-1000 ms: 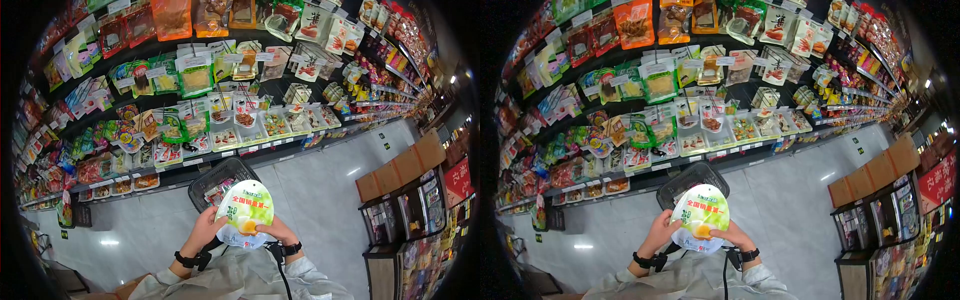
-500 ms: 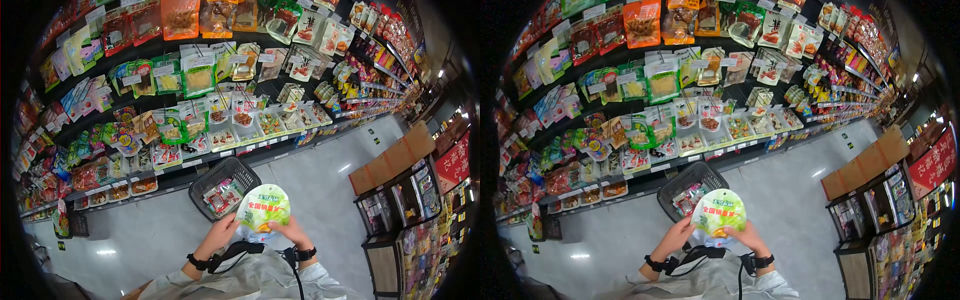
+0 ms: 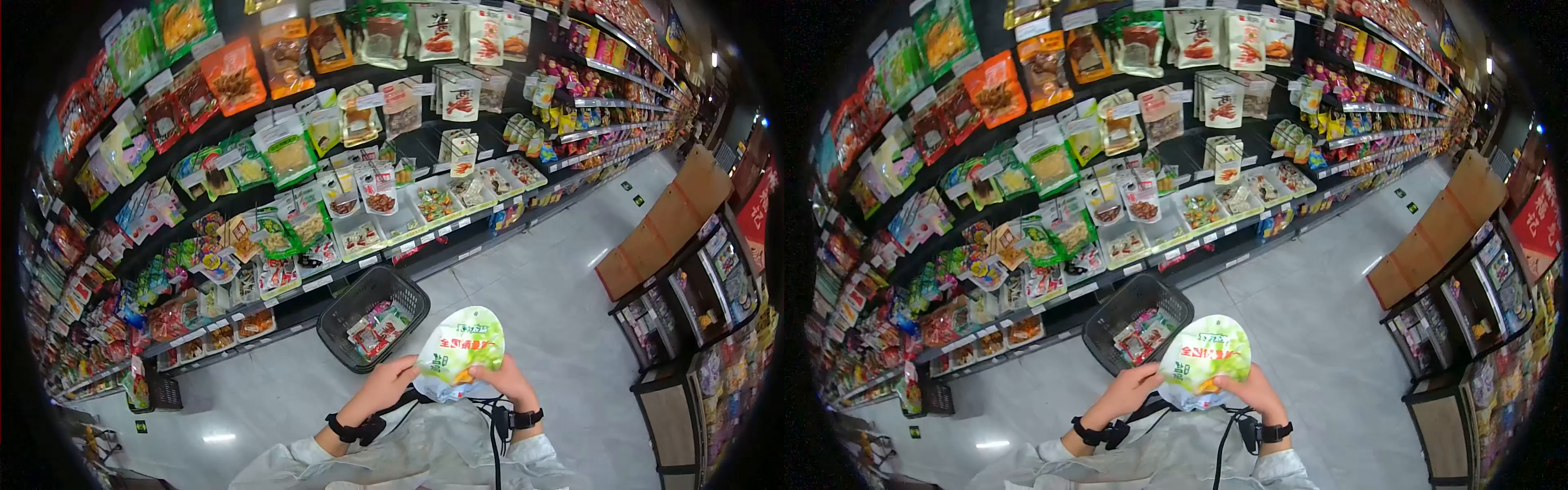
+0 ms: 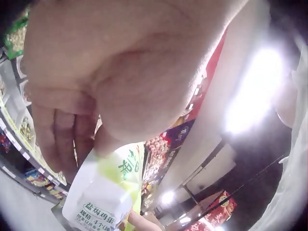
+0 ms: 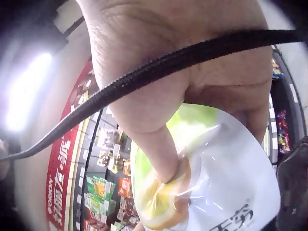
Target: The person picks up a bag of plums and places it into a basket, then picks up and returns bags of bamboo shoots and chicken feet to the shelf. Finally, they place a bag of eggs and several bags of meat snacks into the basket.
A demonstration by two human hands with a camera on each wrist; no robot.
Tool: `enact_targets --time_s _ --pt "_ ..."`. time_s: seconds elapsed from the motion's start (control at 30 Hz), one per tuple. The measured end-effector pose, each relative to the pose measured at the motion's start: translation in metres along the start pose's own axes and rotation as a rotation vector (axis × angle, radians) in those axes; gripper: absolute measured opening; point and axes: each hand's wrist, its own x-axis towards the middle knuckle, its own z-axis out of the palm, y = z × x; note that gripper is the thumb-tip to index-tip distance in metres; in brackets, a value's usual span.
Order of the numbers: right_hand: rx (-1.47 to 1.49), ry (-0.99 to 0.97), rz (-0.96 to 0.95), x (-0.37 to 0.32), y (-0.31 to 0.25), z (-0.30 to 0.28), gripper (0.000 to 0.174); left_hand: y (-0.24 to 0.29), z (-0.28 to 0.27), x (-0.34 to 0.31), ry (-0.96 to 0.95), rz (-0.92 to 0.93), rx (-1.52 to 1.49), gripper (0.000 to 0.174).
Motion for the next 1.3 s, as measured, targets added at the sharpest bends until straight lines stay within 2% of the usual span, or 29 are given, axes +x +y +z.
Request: enact_targets --time_s 0.03,0.13,0.3,0.43,0.47,0.6,0.77,0.93,1.0,1.03,1.13,1.23,1.3 --pt "0.022 0.031 -0.003 -0.007 0.001 -0.014 0.04 0.01 0.014 0.008 -0.005 0.046 0.009 0.022" --pt "0.092 0.107 -0.024 -0.025 0.004 -0.053 0.039 0.035 0.044 0.035 -0.139 0.022 0.072 0.026" --pt "0.195 0.206 -0.045 -0.044 0.017 -0.107 0.038 0.06 0.095 0.072 -0.163 0.108 0.052 0.026" --pt "0.215 0.295 -0.024 -0.06 0.012 -0.138 0.036 0.066 0.126 0.106 -0.245 -0.002 0.091 0.03" --pt "0.226 0.311 -0.023 -0.056 0.017 -0.143 0.036 0.059 0.135 0.114 -0.218 0.082 0.037 0.031" --pt "0.195 0.35 -0.052 -0.045 0.025 -0.177 0.038 0.059 0.156 0.153 -0.312 0.021 0.073 0.036" --pt "0.096 0.429 -0.048 -0.015 0.02 -0.231 0.033 0.077 0.177 0.223 -0.343 0.034 -0.06 0.042" --pt "-0.007 0.46 0.037 0.034 -0.025 -0.293 0.034 0.058 0.21 0.324 -0.411 0.078 -0.093 0.056" --pt "-0.097 0.497 0.086 0.054 -0.041 -0.317 0.034 0.096 0.203 0.366 -0.505 0.003 0.022 0.06" --pt "-0.085 0.501 0.051 0.063 -0.047 -0.33 0.034 0.108 0.201 0.381 -0.551 -0.047 0.079 0.062" --pt "-0.055 0.502 -0.052 0.097 -0.06 -0.362 0.034 0.108 0.21 0.433 -0.481 0.135 0.001 0.066" --pt "-0.038 0.499 -0.109 0.122 -0.07 -0.389 0.033 0.122 0.209 0.469 -0.468 0.196 -0.002 0.067" --pt "0.002 0.479 -0.11 0.135 -0.074 -0.408 0.032 0.125 0.214 0.488 -0.489 0.157 -0.105 0.071"
